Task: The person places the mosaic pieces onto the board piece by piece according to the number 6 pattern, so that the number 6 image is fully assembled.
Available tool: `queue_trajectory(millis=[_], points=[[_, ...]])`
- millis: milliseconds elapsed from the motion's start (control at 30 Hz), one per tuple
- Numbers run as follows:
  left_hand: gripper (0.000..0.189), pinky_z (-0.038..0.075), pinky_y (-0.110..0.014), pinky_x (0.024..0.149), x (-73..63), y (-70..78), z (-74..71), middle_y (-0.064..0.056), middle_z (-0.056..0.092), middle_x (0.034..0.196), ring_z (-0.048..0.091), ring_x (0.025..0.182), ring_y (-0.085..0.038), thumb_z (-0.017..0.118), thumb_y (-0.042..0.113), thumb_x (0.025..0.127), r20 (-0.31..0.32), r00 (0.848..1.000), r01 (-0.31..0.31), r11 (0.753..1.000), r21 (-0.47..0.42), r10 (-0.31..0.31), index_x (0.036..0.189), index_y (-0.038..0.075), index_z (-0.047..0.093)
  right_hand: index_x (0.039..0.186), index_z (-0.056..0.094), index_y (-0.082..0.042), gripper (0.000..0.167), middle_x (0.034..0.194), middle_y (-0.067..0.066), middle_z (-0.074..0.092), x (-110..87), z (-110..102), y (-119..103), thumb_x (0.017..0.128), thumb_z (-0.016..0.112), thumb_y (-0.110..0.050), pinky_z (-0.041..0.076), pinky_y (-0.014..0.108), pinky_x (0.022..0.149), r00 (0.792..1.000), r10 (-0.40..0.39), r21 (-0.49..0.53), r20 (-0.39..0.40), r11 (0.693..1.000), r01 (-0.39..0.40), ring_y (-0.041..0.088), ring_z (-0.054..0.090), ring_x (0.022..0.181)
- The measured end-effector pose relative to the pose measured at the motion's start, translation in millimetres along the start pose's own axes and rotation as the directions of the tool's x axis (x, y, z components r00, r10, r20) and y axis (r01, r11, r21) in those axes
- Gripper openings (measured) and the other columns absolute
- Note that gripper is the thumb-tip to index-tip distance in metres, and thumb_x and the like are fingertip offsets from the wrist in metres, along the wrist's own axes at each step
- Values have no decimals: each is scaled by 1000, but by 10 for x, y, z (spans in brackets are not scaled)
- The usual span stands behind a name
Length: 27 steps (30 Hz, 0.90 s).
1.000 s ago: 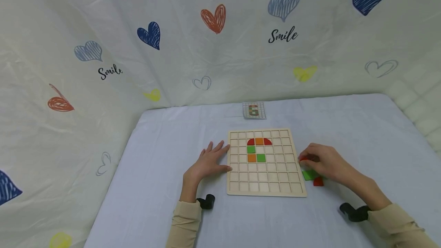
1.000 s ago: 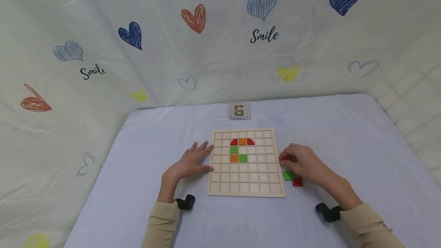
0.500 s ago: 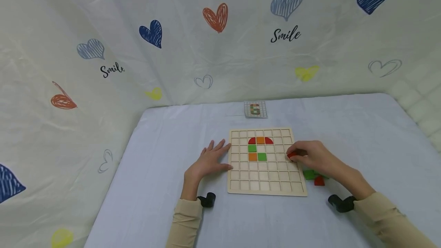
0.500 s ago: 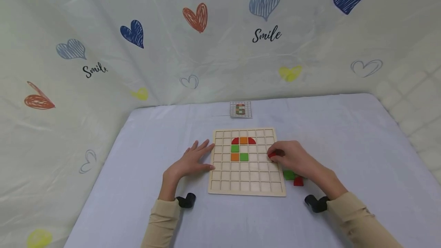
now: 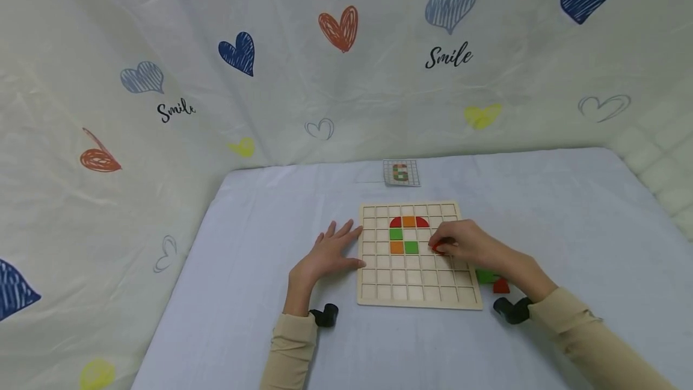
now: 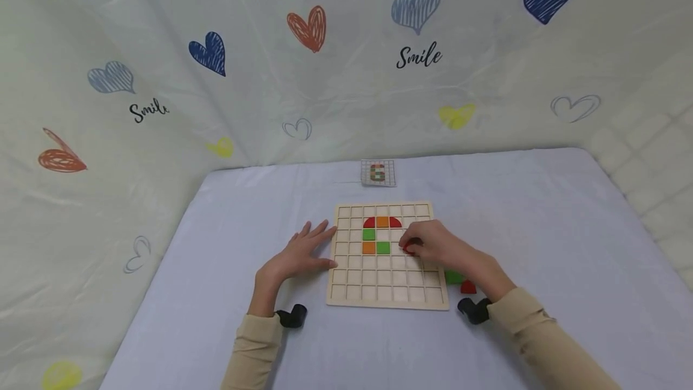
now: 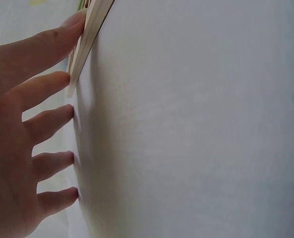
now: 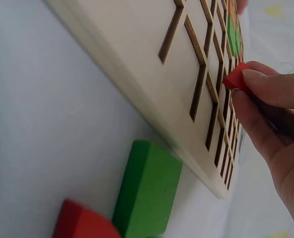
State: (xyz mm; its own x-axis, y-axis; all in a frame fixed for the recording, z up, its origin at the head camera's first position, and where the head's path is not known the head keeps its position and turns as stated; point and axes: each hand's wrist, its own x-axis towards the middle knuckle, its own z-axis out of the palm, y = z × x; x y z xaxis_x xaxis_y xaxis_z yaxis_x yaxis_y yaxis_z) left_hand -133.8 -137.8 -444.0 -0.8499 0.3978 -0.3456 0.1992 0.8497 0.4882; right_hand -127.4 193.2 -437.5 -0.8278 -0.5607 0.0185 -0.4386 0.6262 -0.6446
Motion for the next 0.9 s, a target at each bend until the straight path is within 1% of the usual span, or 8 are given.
queue_trajectory(millis=[200, 367, 533, 600, 800, 900], points=[[80, 9, -62, 127, -4, -11, 6, -2, 22, 172, 3, 160, -38, 74, 42, 94, -3, 1000, -16, 1000, -13, 16, 162, 24, 37, 105, 77, -7, 19, 100, 0, 74, 72, 60, -22, 88, 76, 2, 59, 33, 83, 1000, 7, -29, 19, 1000, -6, 16, 63, 91], [79, 8, -61, 128, -12, -9, 3, -2, 22, 172, 3, 160, -38, 75, 41, 94, -2, 1000, -13, 1000, -26, 13, 161, 24, 37, 108, 77, -8, 22, 102, 0, 73, 101, 118, -38, 88, 77, 2, 58, 34, 84, 1000, 24, -40, 16, 999, -24, 16, 61, 92], [80, 8, -61, 128, -20, -4, -1, -2, 22, 172, 3, 160, -38, 75, 42, 93, -2, 1000, -7, 1000, -22, 7, 161, 24, 37, 108, 76, -5, 23, 102, 2, 74, 129, 151, -53, 86, 78, 3, 60, 36, 84, 1000, 5, -27, 1, 1000, -5, 17, 64, 92], [80, 8, -61, 128, -23, -4, 0, -2, 22, 172, 3, 160, -38, 75, 43, 93, -1, 1000, -7, 1000, -20, 7, 161, 24, 37, 107, 76, -4, 23, 101, 2, 73, 138, 160, -57, 86, 78, 3, 60, 35, 83, 1000, -5, -37, -6, 999, 5, 17, 64, 90], [80, 9, -62, 127, -16, -4, 0, -2, 23, 172, 4, 160, -39, 75, 42, 93, -1, 1000, -8, 1000, -13, 8, 161, 23, 37, 107, 78, -2, 23, 97, 3, 71, 140, 173, -57, 84, 80, 3, 57, 27, 73, 999, -43, -95, -23, 995, 41, 15, 61, 84], [80, 10, -63, 127, -3, 3, -5, -2, 22, 172, 4, 160, -40, 75, 41, 93, 4, 1000, -6, 1000, -8, 6, 161, 23, 37, 107, 78, -1, 24, 97, 3, 69, 138, 169, -68, 83, 80, 3, 56, 25, 71, 998, -57, -121, -27, 991, 53, 12, 59, 82]])
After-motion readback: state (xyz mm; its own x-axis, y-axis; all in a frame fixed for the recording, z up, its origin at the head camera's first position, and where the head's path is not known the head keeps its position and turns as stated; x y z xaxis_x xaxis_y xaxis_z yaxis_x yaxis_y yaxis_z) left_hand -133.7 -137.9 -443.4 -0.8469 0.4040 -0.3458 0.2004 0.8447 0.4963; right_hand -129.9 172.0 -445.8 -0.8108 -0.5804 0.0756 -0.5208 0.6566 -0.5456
